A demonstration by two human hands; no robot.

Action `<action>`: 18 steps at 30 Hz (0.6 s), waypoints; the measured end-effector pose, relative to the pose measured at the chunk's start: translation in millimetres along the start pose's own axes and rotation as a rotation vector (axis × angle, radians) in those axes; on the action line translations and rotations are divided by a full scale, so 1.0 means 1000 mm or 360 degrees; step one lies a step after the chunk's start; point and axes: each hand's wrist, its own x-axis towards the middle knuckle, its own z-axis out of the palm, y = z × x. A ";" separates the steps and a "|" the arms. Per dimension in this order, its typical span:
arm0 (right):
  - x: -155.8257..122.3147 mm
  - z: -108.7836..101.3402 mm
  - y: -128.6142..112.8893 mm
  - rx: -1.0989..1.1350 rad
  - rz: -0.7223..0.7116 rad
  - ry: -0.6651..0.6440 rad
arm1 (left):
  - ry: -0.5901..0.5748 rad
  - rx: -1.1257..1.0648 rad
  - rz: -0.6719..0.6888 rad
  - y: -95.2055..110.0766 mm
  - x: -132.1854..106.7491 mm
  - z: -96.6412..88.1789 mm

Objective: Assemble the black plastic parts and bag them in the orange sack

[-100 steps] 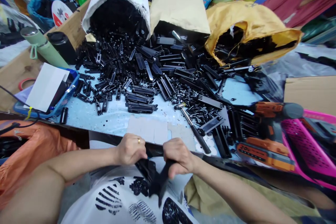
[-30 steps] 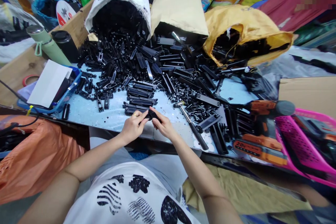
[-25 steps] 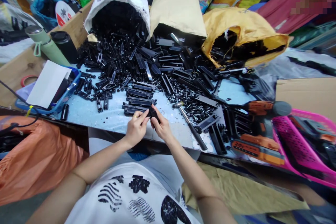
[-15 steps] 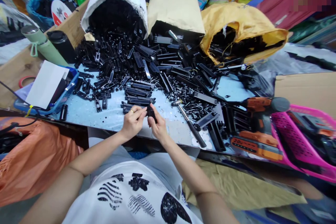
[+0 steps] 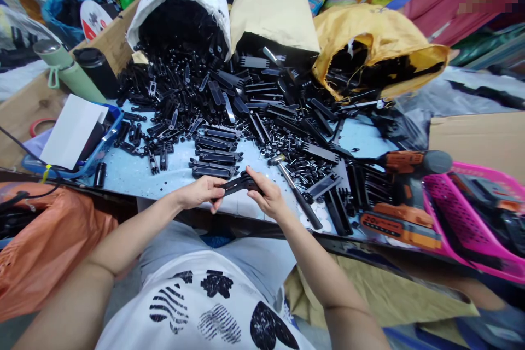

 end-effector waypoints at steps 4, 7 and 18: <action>0.001 -0.006 -0.001 -0.0082 -0.0052 -0.0095 | 0.0245 0.0708 0.0083 0.000 -0.001 0.002; 0.004 -0.004 -0.007 -0.0077 0.0081 -0.0074 | 0.0662 0.1287 0.0600 -0.006 0.005 0.013; 0.017 0.043 -0.047 0.0166 0.0313 0.0406 | 0.1229 0.1382 0.1298 -0.027 0.029 0.042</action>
